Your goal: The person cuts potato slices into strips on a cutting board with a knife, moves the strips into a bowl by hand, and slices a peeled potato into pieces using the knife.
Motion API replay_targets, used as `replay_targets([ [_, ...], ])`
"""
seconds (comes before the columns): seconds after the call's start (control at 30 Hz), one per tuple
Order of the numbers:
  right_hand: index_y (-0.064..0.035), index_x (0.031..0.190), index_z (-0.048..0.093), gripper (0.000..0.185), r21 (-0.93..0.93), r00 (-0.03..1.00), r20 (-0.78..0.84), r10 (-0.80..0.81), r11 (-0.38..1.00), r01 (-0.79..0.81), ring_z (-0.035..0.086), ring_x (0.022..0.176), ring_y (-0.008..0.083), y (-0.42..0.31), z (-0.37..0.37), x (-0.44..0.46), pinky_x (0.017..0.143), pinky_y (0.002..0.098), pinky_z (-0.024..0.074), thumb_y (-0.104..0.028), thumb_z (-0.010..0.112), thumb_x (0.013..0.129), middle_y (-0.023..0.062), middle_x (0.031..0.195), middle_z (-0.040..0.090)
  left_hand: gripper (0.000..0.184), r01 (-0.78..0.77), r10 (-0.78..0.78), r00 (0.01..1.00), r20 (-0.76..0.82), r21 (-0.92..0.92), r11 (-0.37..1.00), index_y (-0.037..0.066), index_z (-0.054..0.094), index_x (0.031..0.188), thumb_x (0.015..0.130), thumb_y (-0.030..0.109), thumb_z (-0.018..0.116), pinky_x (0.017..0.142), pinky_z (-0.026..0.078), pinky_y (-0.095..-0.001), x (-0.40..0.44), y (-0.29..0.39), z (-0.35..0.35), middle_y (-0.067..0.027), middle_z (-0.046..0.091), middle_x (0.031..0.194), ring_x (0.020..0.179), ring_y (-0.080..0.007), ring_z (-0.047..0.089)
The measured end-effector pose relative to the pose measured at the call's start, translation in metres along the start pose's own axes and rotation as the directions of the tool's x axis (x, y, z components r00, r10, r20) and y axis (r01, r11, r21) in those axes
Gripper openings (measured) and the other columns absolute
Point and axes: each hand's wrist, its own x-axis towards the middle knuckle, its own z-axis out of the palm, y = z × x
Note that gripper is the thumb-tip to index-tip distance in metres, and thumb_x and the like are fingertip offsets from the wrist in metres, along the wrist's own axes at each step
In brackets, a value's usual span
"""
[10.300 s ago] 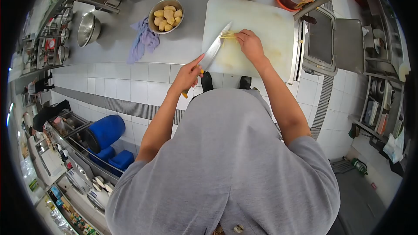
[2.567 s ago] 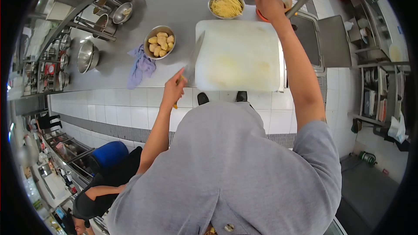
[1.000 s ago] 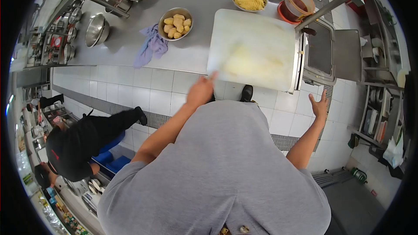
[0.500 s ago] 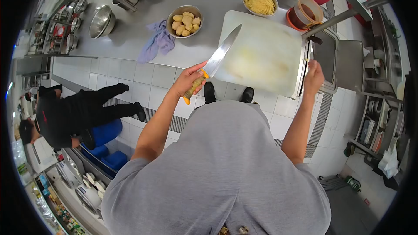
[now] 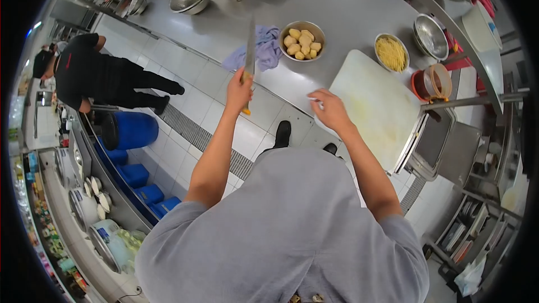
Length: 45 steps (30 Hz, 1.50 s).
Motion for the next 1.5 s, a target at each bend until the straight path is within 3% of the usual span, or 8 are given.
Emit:
replay_targets([
  [0.17,-0.0048,0.128,0.079,0.03,-0.149,0.946,0.286,-0.154,0.968,0.203,0.074,0.123,0.035,-0.035,0.06,0.061,0.106,0.0484,0.059,-0.021,0.07,0.105,0.011,0.133,0.077,0.067,-0.584,0.703,0.702,0.113,0.656,0.478,0.008,0.056,0.165,0.1,0.007,0.072,0.097,0.061,-0.0529,0.025,0.016,0.005,-0.0274,0.067,0.124,0.109,-0.0492,0.071],
  [0.5,-0.0106,0.128,0.079,0.028,0.018,0.976,-0.118,0.186,0.983,-0.185,0.082,0.093,0.0302,-0.008,0.02,0.093,0.086,0.0427,0.0651,-0.025,0.071,0.106,0.0149,0.127,0.079,0.058,-0.321,0.303,0.939,0.16,0.721,0.614,0.008,0.059,0.159,0.102,0.003,0.066,0.09,0.061,-0.0569,-0.022,-0.042,-0.048,-0.026,0.065,0.128,0.103,-0.0478,0.073],
  [0.6,-0.0038,0.127,0.074,0.031,0.277,0.855,-0.276,0.44,0.888,-0.367,0.081,0.087,0.0264,-0.004,0.009,0.113,0.076,0.0401,0.0655,-0.027,0.073,0.107,0.0165,0.113,0.079,0.049,-0.458,0.497,0.867,0.033,0.446,0.769,0.003,0.059,0.156,0.107,0.005,0.063,0.075,0.062,-0.0495,-0.015,-0.045,-0.058,-0.0222,0.073,0.114,0.088,-0.0363,0.076],
  [0.73,0.0022,0.127,0.067,0.028,0.769,0.713,0.062,0.699,0.421,-0.48,0.08,0.085,0.0244,-0.011,0.005,0.137,0.07,0.0352,0.0644,-0.019,0.073,0.11,0.0132,0.1,0.076,0.038,0.149,-0.077,0.966,0.246,-0.287,0.946,0.003,0.062,0.146,0.118,0.028,0.06,0.049,0.049,-0.0312,0.018,-0.035,-0.051,-0.011,0.071,0.09,0.056,-0.015,0.061],
  [1.07,0.0043,0.126,0.068,0.029,0.47,0.675,-0.184,0.715,0.667,-0.578,0.08,0.064,0.026,0.019,-0.026,0.105,0.047,0.0342,0.0609,-0.014,0.076,0.105,0.0202,0.094,0.079,0.048,0.207,-0.191,0.962,0.196,-0.064,0.976,0.01,0.056,0.162,0.118,0.028,0.065,0.046,0.045,-0.0297,-0.036,-0.07,-0.055,-0.0048,0.065,0.08,0.054,-0.0123,0.057],
  [1.23,-0.0004,0.15,0.064,0.056,-0.465,0.962,-0.27,0.032,0.871,-0.16,0.077,0.117,0.0413,0.004,-0.052,0.092,0.099,0.0493,0.0635,-0.027,0.076,0.103,0.0272,0.117,0.078,0.042,0.171,-0.155,0.981,0.114,-0.139,0.975,0.009,0.058,0.155,0.116,0.022,0.068,0.046,0.047,-0.0306,-0.047,-0.064,-0.054,-0.0049,0.066,0.08,0.055,-0.0123,0.059],
  [1.3,-0.0117,0.159,0.064,0.061,-0.259,0.976,0.184,0.119,0.963,-0.069,0.067,0.133,0.043,-0.069,-0.087,0.086,0.111,0.0508,0.0554,-0.028,0.075,0.101,0.024,0.144,0.073,0.039,0.127,-0.112,0.988,0.103,-0.16,0.979,0.009,0.059,0.152,0.116,0.02,0.068,0.047,0.048,-0.0309,-0.044,-0.059,-0.05,-0.006,0.067,0.082,0.057,-0.013,0.06],
  [1.5,-0.0087,0.137,0.076,0.041,0.096,0.612,0.103,-0.784,0.621,0.778,0.074,0.11,0.039,-0.257,-0.123,-0.017,0.092,0.0478,0.0593,-0.021,0.078,0.098,0.0128,0.129,0.079,0.032,0.016,-0.009,0.999,0.036,-0.2,0.98,0.006,0.06,0.143,0.113,0.013,0.068,0.053,0.056,-0.0317,-0.036,-0.062,-0.035,-0.0093,0.073,0.094,0.065,-0.0157,0.068],
])
